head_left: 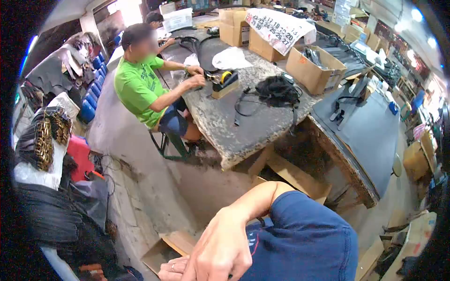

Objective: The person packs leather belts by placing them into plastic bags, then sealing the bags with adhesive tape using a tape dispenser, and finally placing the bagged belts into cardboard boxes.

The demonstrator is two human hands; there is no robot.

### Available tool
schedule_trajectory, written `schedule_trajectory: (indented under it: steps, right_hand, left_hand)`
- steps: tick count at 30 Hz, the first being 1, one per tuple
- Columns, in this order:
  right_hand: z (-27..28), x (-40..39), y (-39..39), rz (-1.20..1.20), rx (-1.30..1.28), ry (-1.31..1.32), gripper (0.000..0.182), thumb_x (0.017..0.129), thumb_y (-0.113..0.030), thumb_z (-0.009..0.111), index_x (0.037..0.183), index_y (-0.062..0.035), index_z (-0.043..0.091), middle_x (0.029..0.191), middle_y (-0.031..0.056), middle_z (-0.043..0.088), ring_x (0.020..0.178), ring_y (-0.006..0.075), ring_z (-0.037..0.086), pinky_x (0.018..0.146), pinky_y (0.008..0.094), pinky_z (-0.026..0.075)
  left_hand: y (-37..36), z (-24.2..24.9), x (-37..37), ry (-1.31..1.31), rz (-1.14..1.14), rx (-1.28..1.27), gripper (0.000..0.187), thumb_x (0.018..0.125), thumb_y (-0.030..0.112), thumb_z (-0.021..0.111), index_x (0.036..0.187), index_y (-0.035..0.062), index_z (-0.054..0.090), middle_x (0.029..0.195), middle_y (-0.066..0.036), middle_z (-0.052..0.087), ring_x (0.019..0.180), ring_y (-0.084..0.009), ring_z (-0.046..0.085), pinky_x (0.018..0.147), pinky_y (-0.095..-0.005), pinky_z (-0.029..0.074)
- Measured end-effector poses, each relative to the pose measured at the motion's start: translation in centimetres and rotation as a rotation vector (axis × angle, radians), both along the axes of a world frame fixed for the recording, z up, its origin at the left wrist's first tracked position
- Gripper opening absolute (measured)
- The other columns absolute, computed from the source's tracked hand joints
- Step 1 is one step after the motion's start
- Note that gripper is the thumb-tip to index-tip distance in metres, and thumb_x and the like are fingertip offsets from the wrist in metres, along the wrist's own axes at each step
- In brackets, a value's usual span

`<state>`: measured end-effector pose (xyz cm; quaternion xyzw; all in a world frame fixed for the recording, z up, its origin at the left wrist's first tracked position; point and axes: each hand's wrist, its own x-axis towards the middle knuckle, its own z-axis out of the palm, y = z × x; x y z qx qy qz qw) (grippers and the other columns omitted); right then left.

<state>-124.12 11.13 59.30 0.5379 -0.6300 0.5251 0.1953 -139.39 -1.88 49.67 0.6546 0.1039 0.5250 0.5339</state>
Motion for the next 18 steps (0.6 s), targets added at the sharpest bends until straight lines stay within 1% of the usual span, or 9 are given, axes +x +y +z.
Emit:
schedule_trajectory:
  steps: [5, 6, 7, 11, 12, 13, 15, 16, 18]
  right_hand:
    - [-0.3, -9.1, 1.7, -0.108, 0.155, 0.180, 0.018, 0.091, -0.003, 0.042, 0.082, 0.0063, 0.055, 0.067, 0.0224, 0.049, 0.071, 0.0382, 0.044, 0.071, 0.0471, 0.037]
    - [-0.8, -10.8, 1.6, -0.075, 0.088, 0.184, 0.023, 0.093, -0.006, 0.040, 0.078, 0.0065, 0.053, 0.058, 0.0211, 0.043, 0.066, 0.0367, 0.040, 0.066, 0.0450, 0.034]
    - [-1.4, -12.3, 2.0, -0.078, 0.081, 0.186, 0.023, 0.093, -0.006, 0.040, 0.078, 0.0065, 0.053, 0.058, 0.0211, 0.043, 0.066, 0.0367, 0.040, 0.066, 0.0450, 0.034]
    - [-2.5, -17.8, 4.7, -0.023, 0.073, 0.160, 0.024, 0.095, -0.010, 0.041, 0.082, 0.0071, 0.052, 0.068, 0.0237, 0.045, 0.071, 0.0382, 0.042, 0.072, 0.0460, 0.036]
    - [-2.7, -19.0, 5.4, 0.001, 0.026, 0.134, 0.024, 0.095, -0.011, 0.042, 0.084, 0.0072, 0.052, 0.070, 0.0240, 0.046, 0.072, 0.0386, 0.043, 0.072, 0.0461, 0.037]
    - [-2.9, -20.3, 6.1, 0.025, -0.019, 0.110, 0.024, 0.095, -0.013, 0.042, 0.086, 0.0073, 0.053, 0.073, 0.0243, 0.047, 0.073, 0.0390, 0.043, 0.073, 0.0461, 0.037]
    - [-3.3, -22.8, 8.1, 0.072, -0.108, 0.066, 0.026, 0.096, -0.015, 0.044, 0.090, 0.0075, 0.053, 0.078, 0.0250, 0.048, 0.075, 0.0399, 0.044, 0.075, 0.0461, 0.038]
    - [-3.6, -23.9, 9.5, 0.073, -0.109, 0.069, 0.026, 0.096, -0.015, 0.044, 0.090, 0.0075, 0.053, 0.078, 0.0250, 0.048, 0.075, 0.0399, 0.044, 0.075, 0.0461, 0.038]
    - [-3.5, -25.7, 13.2, 0.165, -0.083, -0.190, 0.034, 0.094, -0.023, 0.052, 0.107, 0.0081, 0.053, 0.099, 0.0256, 0.051, 0.089, 0.0428, 0.048, 0.083, 0.0469, 0.040]
  left_hand:
    - [4.7, 1.1, -9.8, -0.012, -0.035, 0.068, 0.024, 0.082, 0.017, 0.069, 0.095, -0.0030, 0.067, 0.096, -0.017, 0.064, 0.088, -0.0296, 0.063, 0.091, -0.0410, 0.044]
    - [5.4, 1.1, -11.4, -0.017, -0.037, 0.077, 0.025, 0.081, 0.017, 0.069, 0.095, -0.0031, 0.067, 0.095, -0.017, 0.065, 0.087, -0.0295, 0.063, 0.092, -0.0411, 0.044]
    - [5.9, 1.0, -12.9, -0.017, -0.032, 0.089, 0.025, 0.081, 0.017, 0.070, 0.095, -0.0031, 0.066, 0.095, -0.017, 0.065, 0.087, -0.0293, 0.064, 0.092, -0.0411, 0.044]
    - [8.3, 1.0, -18.5, -0.025, 0.030, 0.115, 0.027, 0.080, 0.017, 0.071, 0.095, -0.0034, 0.066, 0.092, -0.017, 0.067, 0.085, -0.0287, 0.065, 0.092, -0.0412, 0.043]
    - [9.1, 2.0, -19.8, -0.017, 0.112, -0.020, 0.015, 0.074, 0.014, 0.075, 0.074, 0.0000, 0.067, 0.068, -0.015, 0.066, 0.066, -0.0287, 0.064, 0.080, -0.0420, 0.046]
    - [9.7, 1.5, -21.3, -0.021, 0.118, -0.019, 0.015, 0.074, 0.014, 0.075, 0.074, 0.0000, 0.067, 0.068, -0.015, 0.066, 0.066, -0.0287, 0.064, 0.080, -0.0420, 0.046]
    - [11.0, 0.4, -24.4, -0.049, 0.245, -0.047, 0.015, 0.074, 0.012, 0.074, 0.080, 0.0002, 0.067, 0.074, -0.016, 0.067, 0.069, -0.0294, 0.064, 0.083, -0.0444, 0.045]
    - [11.9, 0.4, -26.1, 0.002, 0.234, -0.081, 0.017, 0.075, 0.013, 0.074, 0.081, -0.0002, 0.066, 0.076, -0.017, 0.067, 0.072, -0.0298, 0.064, 0.084, -0.0457, 0.044]
    - [14.2, 0.0, -28.6, 0.025, 0.237, -0.105, 0.017, 0.075, 0.013, 0.074, 0.082, -0.0002, 0.066, 0.076, -0.016, 0.066, 0.073, -0.0292, 0.064, 0.084, -0.0454, 0.044]
